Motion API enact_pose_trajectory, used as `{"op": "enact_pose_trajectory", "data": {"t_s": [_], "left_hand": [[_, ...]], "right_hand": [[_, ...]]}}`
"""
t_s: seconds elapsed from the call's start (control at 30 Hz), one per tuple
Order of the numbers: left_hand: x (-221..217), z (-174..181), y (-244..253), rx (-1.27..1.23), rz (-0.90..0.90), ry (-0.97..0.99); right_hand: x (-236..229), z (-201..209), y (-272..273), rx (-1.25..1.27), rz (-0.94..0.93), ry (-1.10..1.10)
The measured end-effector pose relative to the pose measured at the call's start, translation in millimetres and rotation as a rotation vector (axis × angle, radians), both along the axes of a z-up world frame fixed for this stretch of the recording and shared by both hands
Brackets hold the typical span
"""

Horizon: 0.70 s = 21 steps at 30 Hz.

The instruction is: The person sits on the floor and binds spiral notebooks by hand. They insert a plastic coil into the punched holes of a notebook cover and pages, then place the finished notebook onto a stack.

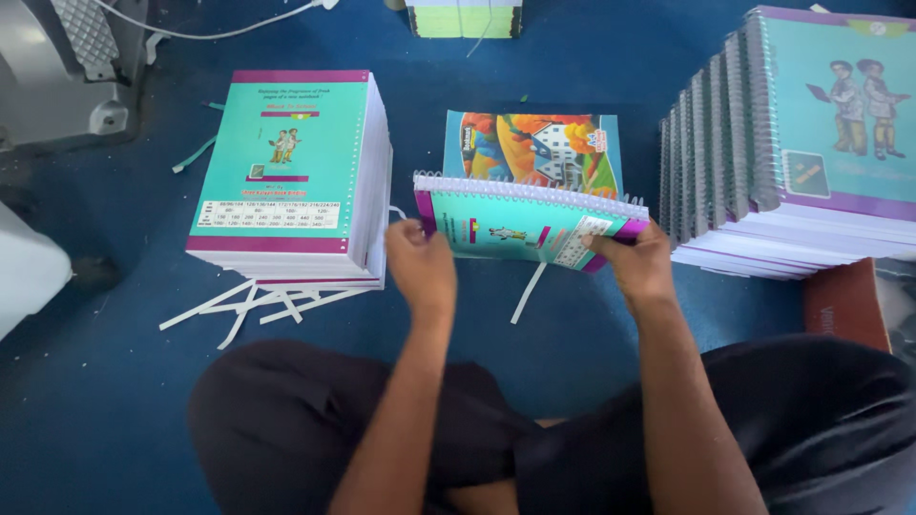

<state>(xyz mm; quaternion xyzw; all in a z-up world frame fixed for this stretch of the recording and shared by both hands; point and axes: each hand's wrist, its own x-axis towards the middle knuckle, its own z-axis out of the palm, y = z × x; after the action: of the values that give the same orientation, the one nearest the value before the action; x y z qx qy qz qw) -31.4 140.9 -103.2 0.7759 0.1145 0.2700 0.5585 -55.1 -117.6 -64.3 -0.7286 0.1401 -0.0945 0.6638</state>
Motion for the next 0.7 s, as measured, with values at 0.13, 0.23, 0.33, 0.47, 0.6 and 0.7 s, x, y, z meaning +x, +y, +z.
{"op": "enact_pose_trajectory", "data": {"t_s": [0.13, 0.23, 0.33, 0.47, 0.6, 0.7], "left_hand": [[-31.2, 27.8, -49.5, -0.239, -0.084, 0.214], [-34.1, 55.1, -71.7, -0.534, -0.112, 0.266], [-17.7, 76.8, -74.0, -0.755, -0.14, 0.231], [-5.1, 90.9, -57.9, -0.926, -0.206, 0.327], [-2.4, 103.3, -31.3, -0.919, -0.192, 0.36], [-0.6, 117.5, -9.9, -0.827, -0.194, 0.415]], "right_hand": [[2.1, -6.6, -0.3, 0.082, 0.027, -0.054], [-1.9, -3.3, -0.9, -0.024, 0.025, -0.07], [-10.2, 10.4, 5.4, -0.132, 0.062, -0.105], [-22.5, 36.5, 23.6, -0.138, 0.121, -0.182], [-29.7, 57.0, 44.1, -0.229, 0.201, -0.371], [-34.7, 65.7, 58.1, -0.402, 0.17, -0.434]]}}
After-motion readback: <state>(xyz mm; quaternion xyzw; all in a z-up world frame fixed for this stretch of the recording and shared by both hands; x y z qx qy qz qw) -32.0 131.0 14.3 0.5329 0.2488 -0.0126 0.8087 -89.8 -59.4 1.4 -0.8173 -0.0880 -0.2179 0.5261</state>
